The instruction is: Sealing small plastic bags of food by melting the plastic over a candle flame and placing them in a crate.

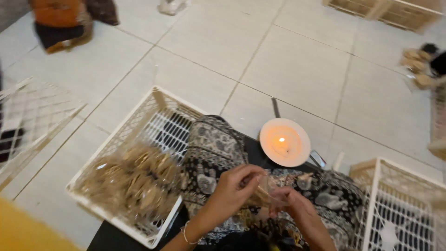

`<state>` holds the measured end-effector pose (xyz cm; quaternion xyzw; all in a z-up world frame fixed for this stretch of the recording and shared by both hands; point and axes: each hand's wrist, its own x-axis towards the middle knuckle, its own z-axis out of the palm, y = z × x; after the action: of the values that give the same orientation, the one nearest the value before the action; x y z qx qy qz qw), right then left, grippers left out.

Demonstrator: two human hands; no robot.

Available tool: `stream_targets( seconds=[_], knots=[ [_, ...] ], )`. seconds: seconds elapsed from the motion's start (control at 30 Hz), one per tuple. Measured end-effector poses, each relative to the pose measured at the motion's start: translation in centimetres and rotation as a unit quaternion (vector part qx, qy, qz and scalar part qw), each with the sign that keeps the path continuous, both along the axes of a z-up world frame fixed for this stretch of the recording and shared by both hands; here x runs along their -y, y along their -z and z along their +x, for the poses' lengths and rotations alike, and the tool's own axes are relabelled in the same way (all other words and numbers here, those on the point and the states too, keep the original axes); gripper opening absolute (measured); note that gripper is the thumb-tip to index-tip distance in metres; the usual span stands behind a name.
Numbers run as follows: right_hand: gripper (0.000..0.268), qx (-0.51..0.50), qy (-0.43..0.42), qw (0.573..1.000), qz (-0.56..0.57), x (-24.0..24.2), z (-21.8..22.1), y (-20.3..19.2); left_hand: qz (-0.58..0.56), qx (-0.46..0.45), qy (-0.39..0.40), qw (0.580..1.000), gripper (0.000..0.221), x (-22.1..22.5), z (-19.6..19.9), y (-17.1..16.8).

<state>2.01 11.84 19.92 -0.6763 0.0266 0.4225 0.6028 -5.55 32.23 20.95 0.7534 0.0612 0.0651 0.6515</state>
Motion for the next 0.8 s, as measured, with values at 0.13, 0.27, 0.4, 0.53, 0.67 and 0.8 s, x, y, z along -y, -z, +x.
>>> stream_targets(
  seconds=[0.13, 0.27, 0.4, 0.53, 0.67, 0.8],
  knots=[
    [0.048, -0.011, 0.024, 0.991, 0.132, 4.3, 0.1, 5.5, 0.002, -0.063, 0.079, 0.995, 0.026, 3.7, 1.7, 2.4],
    [0.023, -0.107, 0.089, 0.96, 0.243, 7.9, -0.8, 8.0, -0.035, -0.126, 0.109, 0.985, 0.026, 5.5, 2.8, 4.1],
    [0.011, -0.026, 0.082, 0.953, 0.291, 9.8, -1.1, 8.2, -0.111, -0.2, 0.234, 0.945, 0.043, 5.2, 4.0, 5.3],
    [0.011, 0.014, 0.138, 0.952, 0.273, 10.7, -1.0, 8.4, -0.219, -0.257, 0.318, 0.886, 0.053, 5.0, 4.5, 5.5],
    [0.016, 0.089, 0.146, 0.949, 0.265, 10.9, -1.2, 8.1, -0.202, -0.329, 0.28, 0.879, 0.047, 5.4, 4.9, 4.1],
    [0.018, 0.146, 0.132, 0.952, 0.233, 11.0, -1.5, 8.4, -0.148, -0.287, 0.236, 0.916, 0.034, 6.5, 4.8, 5.1]
  ],
)
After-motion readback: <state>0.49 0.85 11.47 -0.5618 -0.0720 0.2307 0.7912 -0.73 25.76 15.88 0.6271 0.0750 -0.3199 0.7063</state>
